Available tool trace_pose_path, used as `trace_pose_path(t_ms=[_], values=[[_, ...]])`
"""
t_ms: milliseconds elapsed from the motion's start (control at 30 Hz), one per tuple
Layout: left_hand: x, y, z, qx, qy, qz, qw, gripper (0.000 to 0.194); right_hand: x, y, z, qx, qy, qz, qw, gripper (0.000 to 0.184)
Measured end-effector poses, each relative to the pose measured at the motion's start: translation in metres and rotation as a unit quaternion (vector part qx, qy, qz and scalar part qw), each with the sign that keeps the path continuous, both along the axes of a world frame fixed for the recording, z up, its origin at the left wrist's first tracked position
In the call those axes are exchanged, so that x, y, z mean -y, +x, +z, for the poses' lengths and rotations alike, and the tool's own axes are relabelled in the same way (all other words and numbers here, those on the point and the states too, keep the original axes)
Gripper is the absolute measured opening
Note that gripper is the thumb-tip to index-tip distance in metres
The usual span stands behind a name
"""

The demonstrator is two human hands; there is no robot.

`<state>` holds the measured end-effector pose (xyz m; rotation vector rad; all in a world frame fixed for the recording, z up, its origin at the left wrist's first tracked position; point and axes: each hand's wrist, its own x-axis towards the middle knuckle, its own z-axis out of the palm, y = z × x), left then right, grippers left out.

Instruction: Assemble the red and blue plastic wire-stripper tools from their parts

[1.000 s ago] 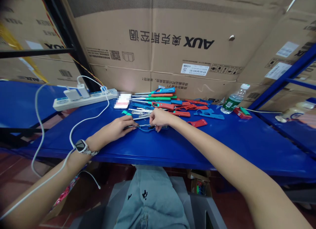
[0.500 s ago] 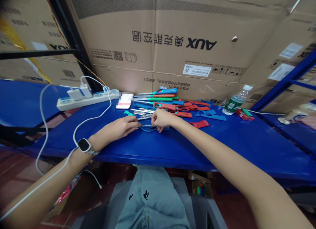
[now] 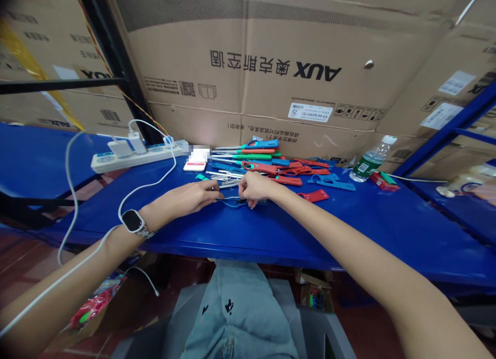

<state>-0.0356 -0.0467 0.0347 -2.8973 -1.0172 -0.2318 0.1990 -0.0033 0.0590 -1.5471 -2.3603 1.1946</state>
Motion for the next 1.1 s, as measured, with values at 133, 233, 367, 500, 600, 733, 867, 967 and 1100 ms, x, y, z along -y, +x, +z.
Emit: trace_pose_path(t_ms=[133,233,367,500,600,733,867,967,1100], values=[[0.0,0.003,0.001,-0.019,-0.005,0.011,1.0,0.027,0.0,0.001,-0.001,0.0,0.007,0.002,1.0,0.021],[0.0,0.005,-0.001,-0.017,-0.014,0.023,0.999,0.024,0.001,0.0,0.0,0.002,0.012,0.003,1.0,0.021],[0.001,0.001,-0.006,0.029,-0.043,0.029,0.998,0.026,0.004,-0.001,0.001,0.01,0.025,-0.001,1.0,0.021],[0.006,-0.002,-0.013,0.113,-0.069,0.047,0.99,0.027,0.009,0.001,0.002,0.002,0.033,-0.005,0.999,0.02],[0.007,0.003,-0.017,0.14,-0.051,0.072,0.986,0.037,0.011,0.002,0.001,-0.002,0.037,-0.009,0.999,0.019],[0.003,0.013,-0.023,0.132,-0.034,0.061,0.989,0.029,0.013,0.003,0.0,0.004,0.044,-0.006,0.999,0.019],[-0.001,0.016,-0.025,0.111,-0.012,0.051,0.992,0.029,0.012,0.004,-0.002,0.006,0.054,-0.001,0.999,0.015],[-0.001,0.016,-0.025,0.096,0.019,0.042,0.994,0.029,0.013,0.008,-0.005,-0.011,0.089,0.008,0.996,0.013],[0.001,0.015,-0.026,0.102,0.036,0.034,0.994,0.03,0.021,0.02,-0.011,-0.033,0.241,0.033,0.969,0.026]])
